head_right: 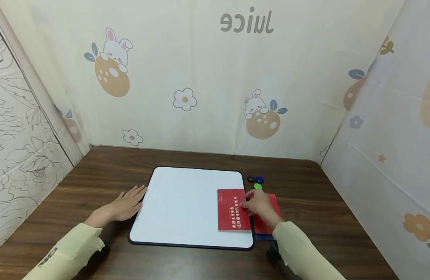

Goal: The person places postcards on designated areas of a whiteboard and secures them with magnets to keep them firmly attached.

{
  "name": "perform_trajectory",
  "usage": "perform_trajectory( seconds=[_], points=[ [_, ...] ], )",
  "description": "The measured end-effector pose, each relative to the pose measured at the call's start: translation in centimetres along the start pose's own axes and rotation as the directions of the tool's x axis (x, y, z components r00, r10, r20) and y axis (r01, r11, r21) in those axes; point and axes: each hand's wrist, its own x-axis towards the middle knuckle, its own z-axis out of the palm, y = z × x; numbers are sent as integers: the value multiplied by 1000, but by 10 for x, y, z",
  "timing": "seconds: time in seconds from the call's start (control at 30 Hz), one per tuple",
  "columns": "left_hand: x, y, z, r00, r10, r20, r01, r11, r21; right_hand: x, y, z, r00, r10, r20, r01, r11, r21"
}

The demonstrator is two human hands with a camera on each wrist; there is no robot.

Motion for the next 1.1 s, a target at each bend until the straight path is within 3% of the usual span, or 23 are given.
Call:
perform_trajectory(
  seconds=[1.1],
  points=[
    [0, 1, 1, 1000, 10, -5, -10, 1000, -3, -2, -8, 3, 999, -41, -7, 39, 982, -186]
  ],
)
